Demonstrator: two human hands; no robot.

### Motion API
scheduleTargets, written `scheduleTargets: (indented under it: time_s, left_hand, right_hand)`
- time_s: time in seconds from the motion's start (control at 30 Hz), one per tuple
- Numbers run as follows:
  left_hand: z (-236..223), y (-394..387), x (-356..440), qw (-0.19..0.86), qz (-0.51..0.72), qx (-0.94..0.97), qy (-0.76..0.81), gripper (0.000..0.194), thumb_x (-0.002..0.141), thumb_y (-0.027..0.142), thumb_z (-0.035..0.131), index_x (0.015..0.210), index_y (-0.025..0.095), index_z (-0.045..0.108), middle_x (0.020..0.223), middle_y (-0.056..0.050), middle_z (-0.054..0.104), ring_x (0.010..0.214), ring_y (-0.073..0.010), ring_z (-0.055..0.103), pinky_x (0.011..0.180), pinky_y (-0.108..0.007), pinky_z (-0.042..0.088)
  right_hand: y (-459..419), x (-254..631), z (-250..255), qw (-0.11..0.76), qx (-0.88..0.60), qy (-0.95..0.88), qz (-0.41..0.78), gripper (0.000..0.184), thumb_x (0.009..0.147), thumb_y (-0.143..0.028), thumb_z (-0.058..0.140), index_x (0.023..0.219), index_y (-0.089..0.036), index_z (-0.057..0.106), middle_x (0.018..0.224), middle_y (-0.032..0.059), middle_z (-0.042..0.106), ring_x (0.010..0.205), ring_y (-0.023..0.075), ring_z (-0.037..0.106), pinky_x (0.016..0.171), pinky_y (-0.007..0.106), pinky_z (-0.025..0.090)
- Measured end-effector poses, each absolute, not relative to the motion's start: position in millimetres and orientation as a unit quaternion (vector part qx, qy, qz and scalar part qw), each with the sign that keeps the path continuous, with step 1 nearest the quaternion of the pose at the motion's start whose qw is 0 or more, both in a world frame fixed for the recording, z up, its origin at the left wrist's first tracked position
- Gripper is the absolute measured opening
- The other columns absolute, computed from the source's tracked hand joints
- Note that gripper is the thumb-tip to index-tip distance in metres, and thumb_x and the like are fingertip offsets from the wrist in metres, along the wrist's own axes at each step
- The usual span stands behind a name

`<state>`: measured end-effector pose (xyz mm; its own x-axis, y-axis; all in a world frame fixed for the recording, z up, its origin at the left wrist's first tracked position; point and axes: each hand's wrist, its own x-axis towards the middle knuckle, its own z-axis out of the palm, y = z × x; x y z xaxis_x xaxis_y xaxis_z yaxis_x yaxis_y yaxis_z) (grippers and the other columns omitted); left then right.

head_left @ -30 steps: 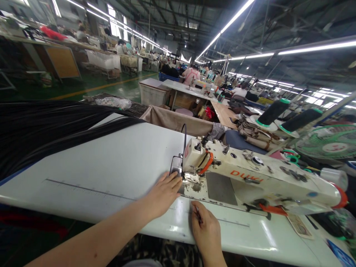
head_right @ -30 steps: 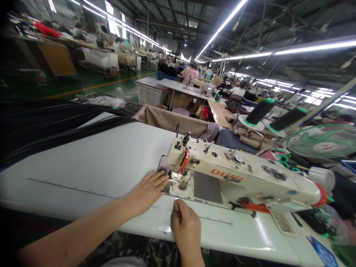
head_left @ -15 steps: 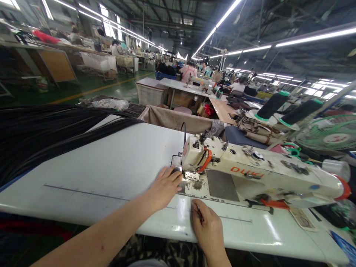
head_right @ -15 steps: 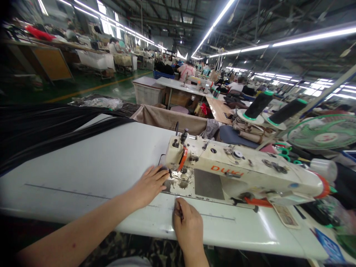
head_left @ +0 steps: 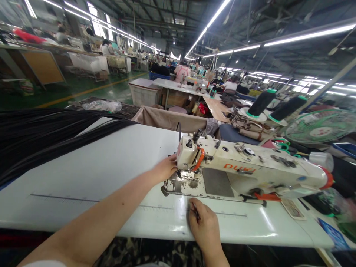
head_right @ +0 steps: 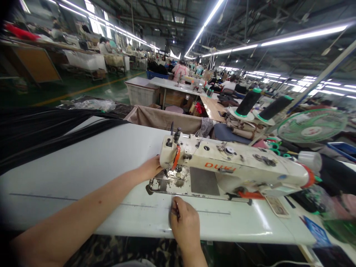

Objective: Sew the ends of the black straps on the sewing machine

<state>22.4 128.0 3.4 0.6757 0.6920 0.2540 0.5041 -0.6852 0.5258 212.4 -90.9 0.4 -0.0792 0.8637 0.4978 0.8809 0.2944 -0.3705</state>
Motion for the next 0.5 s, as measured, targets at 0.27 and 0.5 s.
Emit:
scheduleTargets:
  time_s: [0.27,0.5]
  left_hand:
    - [5.0,141.1,16.1,0.213,0.208,0.907,0.299,0.035,0.094,0.027,0.067,0.129,0.024,0.071,0.144,-0.008,0.063,0.132,-0.0272,0.058,0.117,-0.04,0.045]
    - [17.5,131.1,7.4,0.176,0.212,0.9,0.338,0.019,0.09,0.031,0.073,0.105,0.022,0.079,0.117,-0.01,0.072,0.115,-0.0305,0.062,0.11,-0.047,0.045]
  right_hand:
    - [-91.3,212.6,0.0,0.327,-0.589,-0.738,-0.027,0.026,0.092,-0.011,0.046,0.109,-0.019,0.064,0.075,0.0017,0.067,0.065,0.0192,0.062,0.062,0.029,0.043]
    - [-91.6,211.9,-0.6,0.329,-0.586,-0.74,-0.037,0.025,0.093,-0.011,0.046,0.109,-0.02,0.063,0.075,0.0009,0.067,0.066,0.0188,0.062,0.063,0.03,0.043]
